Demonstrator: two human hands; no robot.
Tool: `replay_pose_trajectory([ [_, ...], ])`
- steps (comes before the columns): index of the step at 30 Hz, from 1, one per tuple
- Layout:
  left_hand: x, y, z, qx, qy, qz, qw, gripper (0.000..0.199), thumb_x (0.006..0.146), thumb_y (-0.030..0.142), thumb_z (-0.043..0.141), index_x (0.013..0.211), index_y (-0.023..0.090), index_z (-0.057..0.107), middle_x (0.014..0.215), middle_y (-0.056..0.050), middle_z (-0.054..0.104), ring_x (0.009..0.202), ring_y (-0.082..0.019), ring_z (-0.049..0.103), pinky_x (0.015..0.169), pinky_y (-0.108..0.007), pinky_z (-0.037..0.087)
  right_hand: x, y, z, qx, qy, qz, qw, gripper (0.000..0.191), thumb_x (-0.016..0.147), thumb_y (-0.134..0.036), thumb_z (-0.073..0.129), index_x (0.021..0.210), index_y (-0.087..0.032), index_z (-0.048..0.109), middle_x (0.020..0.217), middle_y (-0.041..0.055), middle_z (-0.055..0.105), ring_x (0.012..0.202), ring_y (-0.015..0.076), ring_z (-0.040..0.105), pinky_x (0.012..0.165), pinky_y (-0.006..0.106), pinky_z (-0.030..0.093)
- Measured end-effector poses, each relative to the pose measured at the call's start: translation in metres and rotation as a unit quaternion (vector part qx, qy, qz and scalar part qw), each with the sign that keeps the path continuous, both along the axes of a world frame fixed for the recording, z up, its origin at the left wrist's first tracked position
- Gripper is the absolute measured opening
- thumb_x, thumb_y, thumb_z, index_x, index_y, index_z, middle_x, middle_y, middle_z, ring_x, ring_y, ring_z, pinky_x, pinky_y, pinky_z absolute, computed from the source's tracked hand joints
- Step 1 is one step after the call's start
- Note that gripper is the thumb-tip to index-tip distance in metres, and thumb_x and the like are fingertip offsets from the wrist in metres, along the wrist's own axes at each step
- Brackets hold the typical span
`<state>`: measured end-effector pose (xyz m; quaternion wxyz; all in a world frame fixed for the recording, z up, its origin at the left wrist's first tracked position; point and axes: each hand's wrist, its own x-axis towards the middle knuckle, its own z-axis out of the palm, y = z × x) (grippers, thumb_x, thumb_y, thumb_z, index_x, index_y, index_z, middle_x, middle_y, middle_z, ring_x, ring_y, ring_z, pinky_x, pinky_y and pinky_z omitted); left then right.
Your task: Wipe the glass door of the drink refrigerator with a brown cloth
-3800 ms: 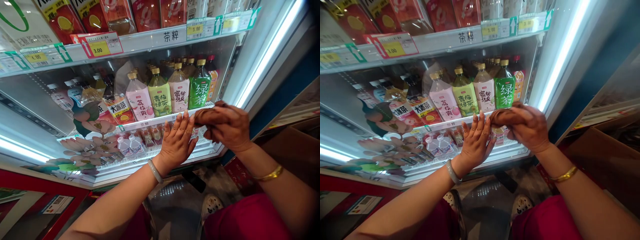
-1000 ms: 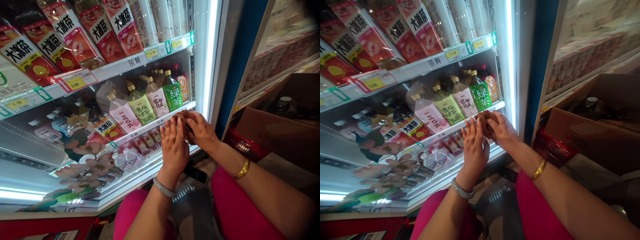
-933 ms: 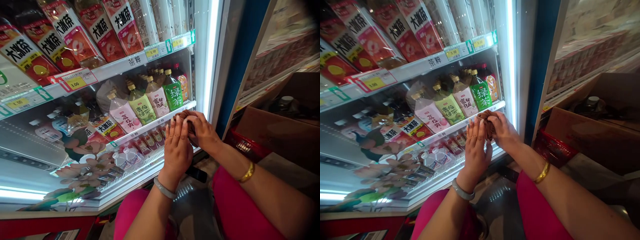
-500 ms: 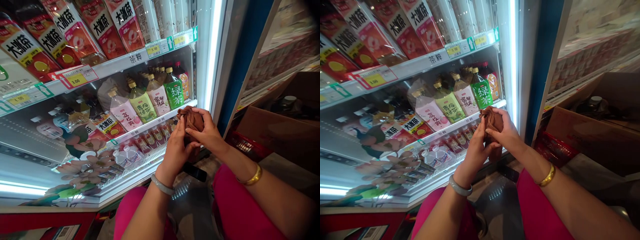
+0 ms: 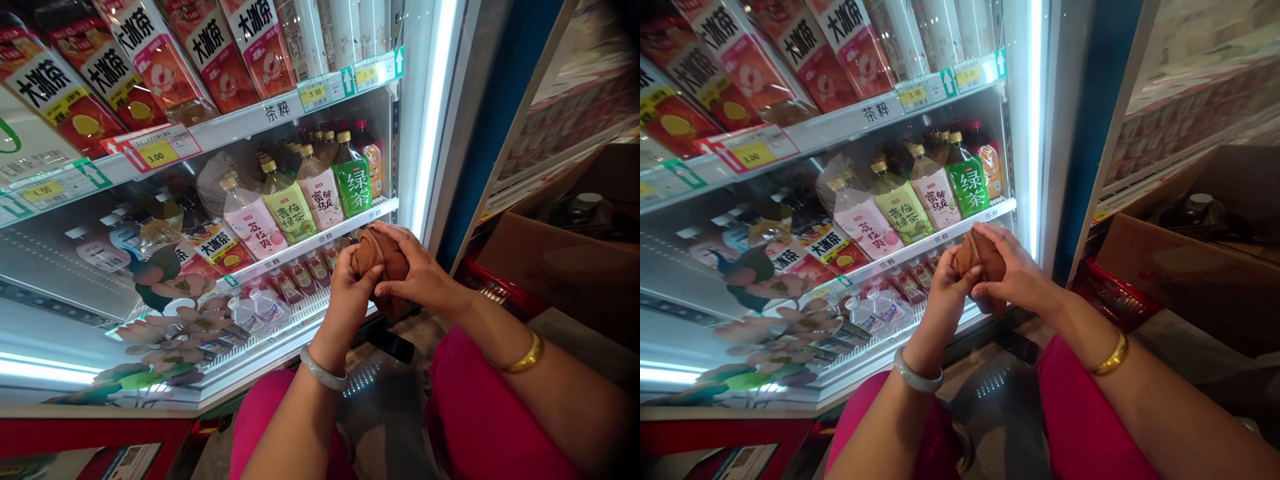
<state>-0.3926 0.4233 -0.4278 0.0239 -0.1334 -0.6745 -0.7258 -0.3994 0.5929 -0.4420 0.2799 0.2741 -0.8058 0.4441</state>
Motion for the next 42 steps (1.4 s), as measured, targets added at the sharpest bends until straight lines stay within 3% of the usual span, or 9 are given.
replay_pose_trajectory([
  [4,0.000,0.003,0.000,0.056,-0.023,-0.067,0.996,0.044,0.085,0.034,0.077,0.122,0.021,0.059,0.109,-0.004,0.072,0.100,-0.020,0.071,0.091,-0.033,0.058,0.001,-0.001,-0.006,-0.017,-0.030,-0.025,0.999,0.092,0.079,-0.028,0.082,0.160,-0.037,0.039,0.160,0.0083,0.045,0.152,0.0293,0.045,0.126,0.053,0.040],
  [7,0.000,0.000,0.001,-0.092,0.077,0.005,0.993,0.041,0.090,0.037,0.075,0.126,0.020,0.063,0.116,-0.009,0.073,0.111,-0.025,0.070,0.099,-0.042,0.058,0.000,0.006,-0.006,-0.035,-0.040,-0.034,0.998,0.070,0.080,-0.017,0.072,0.146,-0.038,0.056,0.144,0.0041,0.060,0.137,0.0260,0.059,0.120,0.050,0.048],
  [11,0.006,-0.009,0.001,-0.336,0.314,0.188,0.868,0.041,0.098,0.032,0.067,0.138,0.022,0.063,0.137,-0.014,0.068,0.134,-0.029,0.060,0.118,-0.050,0.046,-0.014,0.028,-0.008,-0.103,0.023,-0.221,0.969,0.065,0.078,-0.017,0.071,0.140,-0.032,0.060,0.139,0.0068,0.060,0.130,0.0276,0.062,0.115,0.051,0.052],
  [16,0.005,-0.009,-0.010,-0.440,0.409,0.234,0.765,0.067,0.102,0.026,0.057,0.163,0.017,0.032,0.170,-0.019,0.037,0.165,-0.030,0.017,0.134,-0.059,0.014,-0.029,0.015,-0.014,-0.075,0.110,-0.296,0.946,0.068,0.082,-0.018,0.071,0.147,-0.027,0.053,0.142,0.0122,0.051,0.137,0.0309,0.054,0.122,0.056,0.044],
  [22,-0.011,0.000,-0.030,-0.514,0.343,0.244,0.748,0.082,0.097,0.014,0.053,0.169,0.011,0.015,0.175,-0.020,0.015,0.164,-0.032,-0.005,0.133,-0.063,0.005,-0.014,-0.029,-0.025,0.025,0.105,-0.160,0.981,0.070,0.082,-0.004,0.057,0.147,-0.030,0.051,0.142,0.0108,0.052,0.134,0.0274,0.056,0.119,0.050,0.050],
  [29,-0.006,0.001,-0.028,-0.509,0.346,0.240,0.751,0.102,0.085,0.005,0.059,0.170,0.015,0.005,0.176,-0.015,-0.002,0.163,-0.032,-0.009,0.133,-0.060,0.002,-0.035,0.001,-0.012,-0.038,0.140,-0.313,0.939,0.065,0.083,-0.012,0.065,0.145,-0.029,0.053,0.136,0.0115,0.052,0.131,0.0314,0.057,0.116,0.058,0.049],
  [35,-0.009,-0.006,-0.026,-0.485,0.364,0.275,0.746,0.098,0.091,0.008,0.059,0.171,0.022,0.004,0.175,-0.012,-0.009,0.163,-0.035,-0.008,0.133,-0.063,0.005,-0.018,-0.037,-0.016,0.081,0.194,-0.235,0.949,0.061,0.085,-0.009,0.067,0.142,-0.030,0.055,0.139,0.0121,0.054,0.133,0.0315,0.054,0.114,0.053,0.051],
  [39,-0.008,-0.013,-0.027,-0.496,0.365,0.263,0.743,0.094,0.090,0.007,0.059,0.170,0.021,0.013,0.176,-0.012,-0.007,0.164,-0.035,-0.006,0.132,-0.064,0.007,-0.021,-0.010,-0.026,0.139,0.190,-0.190,0.953,0.062,0.080,0.000,0.062,0.132,-0.033,0.061,0.136,0.0072,0.058,0.129,0.0281,0.057,0.110,0.051,0.053],
  [42,-0.006,-0.013,-0.025,-0.497,0.364,0.262,0.743,0.092,0.087,0.005,0.060,0.169,0.020,0.020,0.177,-0.012,-0.007,0.164,-0.036,-0.007,0.133,-0.064,0.007,-0.036,0.015,-0.019,0.036,0.166,-0.245,0.955,0.062,0.080,-0.005,0.063,0.136,-0.032,0.060,0.134,0.0088,0.056,0.127,0.0284,0.059,0.110,0.053,0.053],
])
